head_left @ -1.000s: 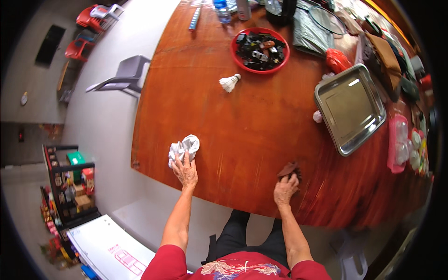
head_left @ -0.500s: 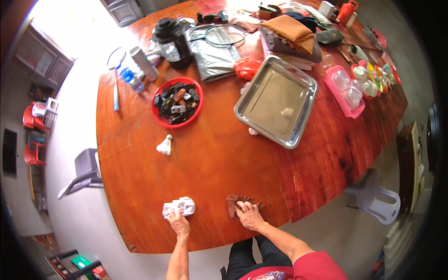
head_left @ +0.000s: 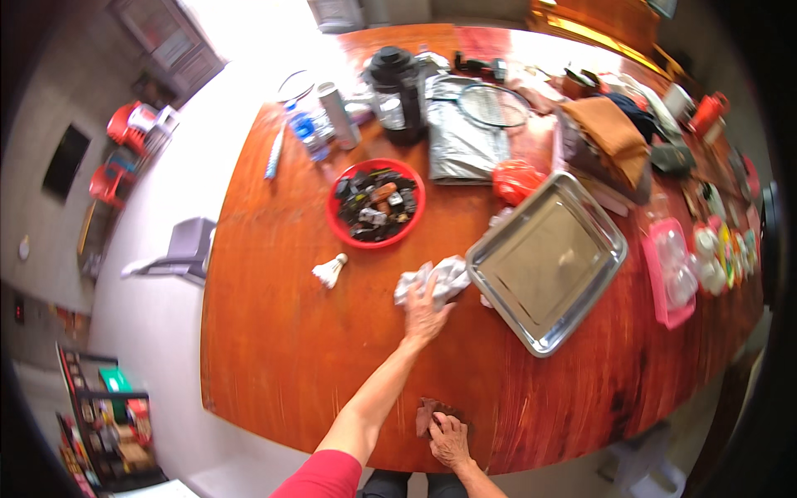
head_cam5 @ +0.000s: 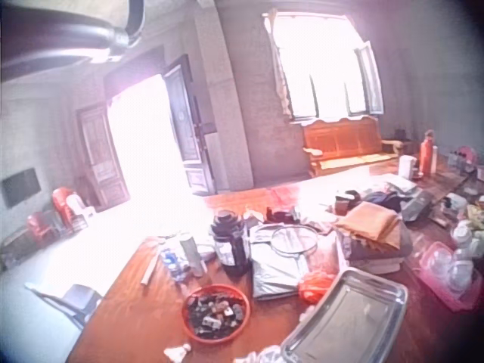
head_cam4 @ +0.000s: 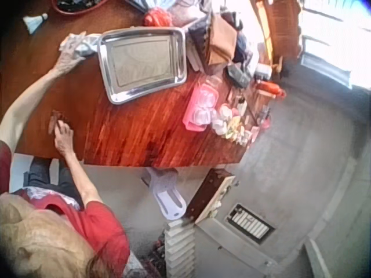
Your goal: The person wipes a wooden table with a brown cloth, then cleans two metal trays by wiping their surfaces and edges. The person places the cleaned trays on the table and continues wiping the table surface.
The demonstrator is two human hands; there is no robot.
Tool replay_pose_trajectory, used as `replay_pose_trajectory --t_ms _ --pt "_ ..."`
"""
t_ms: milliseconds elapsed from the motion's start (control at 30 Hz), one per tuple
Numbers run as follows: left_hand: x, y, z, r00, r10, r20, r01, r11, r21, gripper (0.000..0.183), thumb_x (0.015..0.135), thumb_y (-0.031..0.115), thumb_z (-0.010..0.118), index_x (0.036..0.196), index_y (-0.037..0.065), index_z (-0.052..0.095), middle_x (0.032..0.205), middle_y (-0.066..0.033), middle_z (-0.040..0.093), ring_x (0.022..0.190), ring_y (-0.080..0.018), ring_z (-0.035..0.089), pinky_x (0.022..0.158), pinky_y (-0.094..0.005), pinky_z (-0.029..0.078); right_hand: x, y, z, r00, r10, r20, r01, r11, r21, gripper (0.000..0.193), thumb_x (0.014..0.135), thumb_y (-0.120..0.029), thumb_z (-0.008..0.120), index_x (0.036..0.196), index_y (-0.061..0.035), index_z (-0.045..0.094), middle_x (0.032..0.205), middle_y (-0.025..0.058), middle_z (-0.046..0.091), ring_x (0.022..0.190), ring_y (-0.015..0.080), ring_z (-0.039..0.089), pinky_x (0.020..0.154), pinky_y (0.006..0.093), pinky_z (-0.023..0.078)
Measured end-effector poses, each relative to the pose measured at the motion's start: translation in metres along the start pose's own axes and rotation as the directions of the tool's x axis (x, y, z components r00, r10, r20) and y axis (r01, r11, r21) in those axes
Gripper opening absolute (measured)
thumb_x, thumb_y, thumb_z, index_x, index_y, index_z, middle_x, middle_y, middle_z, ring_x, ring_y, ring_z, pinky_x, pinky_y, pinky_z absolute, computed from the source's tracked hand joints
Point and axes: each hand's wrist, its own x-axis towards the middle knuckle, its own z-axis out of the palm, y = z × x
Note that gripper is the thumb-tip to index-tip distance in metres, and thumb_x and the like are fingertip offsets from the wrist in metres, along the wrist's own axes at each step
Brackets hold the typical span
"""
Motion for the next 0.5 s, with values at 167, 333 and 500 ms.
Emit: replay_pose_trajectory --t_ms 167,333,500 --pt "-0.001 0.037 -0.016 0.994 0.028 -0.103 -0.043 0.988 -0.145 0.088 0.082 0.037 0.069 0.149 0.011 0.019 0.15 -0.0257 0.015 0.138 -0.0431 0.018 0.112 -0.0499 0.023 0.014 0.012 0.0 0.944 0.166 -0.284 -0.124 0.979 0.159 0.065 0.065 0.002 0.067 0.127 -0.0109 0.052 0.125 0.0183 0.044 0.113 0.0393 0.045 0.097 0.0478 0.04" --pt "-0.083 -0.062 -0.074 0.964 -0.056 -0.262 0.155 0.913 0.376 0.074 0.081 0.034 0.068 0.143 0.01 0.036 0.145 -0.0219 0.026 0.134 -0.0409 0.026 0.111 -0.0478 0.027 0.071 0.042 -0.014 0.915 0.04 -0.4 -0.116 0.979 -0.168 0.042 0.073 -0.002 0.063 0.114 -0.0109 0.063 0.128 0.016 0.045 0.118 0.0354 0.043 0.097 0.0472 0.037" --pt "-0.192 -0.172 -0.166 0.817 -0.387 -0.428 0.577 0.539 0.613 0.074 0.087 0.039 0.062 0.148 0.015 0.027 0.152 -0.0207 0.017 0.139 -0.0417 0.019 0.111 -0.0524 0.023 0.162 0.052 -0.017 0.879 -0.05 -0.475 -0.156 0.91 -0.383 0.038 0.082 -0.01 0.063 0.12 -0.0107 0.059 0.129 0.0126 0.046 0.113 0.0317 0.046 0.089 0.0447 0.041"
